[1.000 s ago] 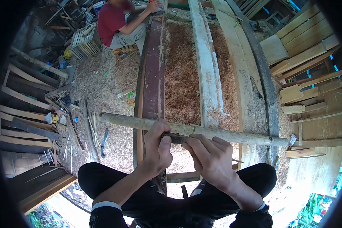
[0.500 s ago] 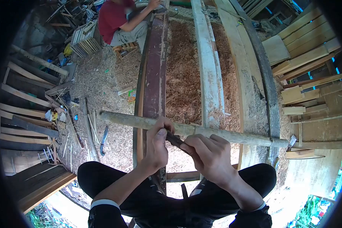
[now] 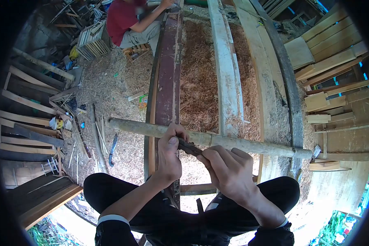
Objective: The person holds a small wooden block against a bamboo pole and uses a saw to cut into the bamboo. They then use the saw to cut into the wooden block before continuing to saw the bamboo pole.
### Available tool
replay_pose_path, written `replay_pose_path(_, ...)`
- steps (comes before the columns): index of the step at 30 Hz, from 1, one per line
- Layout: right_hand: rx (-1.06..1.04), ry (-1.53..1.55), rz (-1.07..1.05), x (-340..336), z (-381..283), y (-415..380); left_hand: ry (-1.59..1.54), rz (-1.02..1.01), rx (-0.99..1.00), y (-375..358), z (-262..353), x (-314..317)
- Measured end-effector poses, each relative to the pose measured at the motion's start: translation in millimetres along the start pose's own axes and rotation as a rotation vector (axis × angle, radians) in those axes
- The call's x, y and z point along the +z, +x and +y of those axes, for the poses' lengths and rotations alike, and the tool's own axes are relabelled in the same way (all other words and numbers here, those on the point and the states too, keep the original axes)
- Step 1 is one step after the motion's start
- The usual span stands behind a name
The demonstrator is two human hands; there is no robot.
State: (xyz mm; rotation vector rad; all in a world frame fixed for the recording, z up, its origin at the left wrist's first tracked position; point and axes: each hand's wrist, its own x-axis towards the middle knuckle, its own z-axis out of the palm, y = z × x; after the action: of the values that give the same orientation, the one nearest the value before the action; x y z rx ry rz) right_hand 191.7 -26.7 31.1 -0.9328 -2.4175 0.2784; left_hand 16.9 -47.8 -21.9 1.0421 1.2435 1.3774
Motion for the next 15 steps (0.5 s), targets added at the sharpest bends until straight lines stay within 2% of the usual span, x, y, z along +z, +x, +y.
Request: replay_pose_path(15, 0.046, 0.02, 0.013, 2.7, -1.9, -0.1, 0.049, 0.045, 0.064, -1.2, -7.4, 0.4)
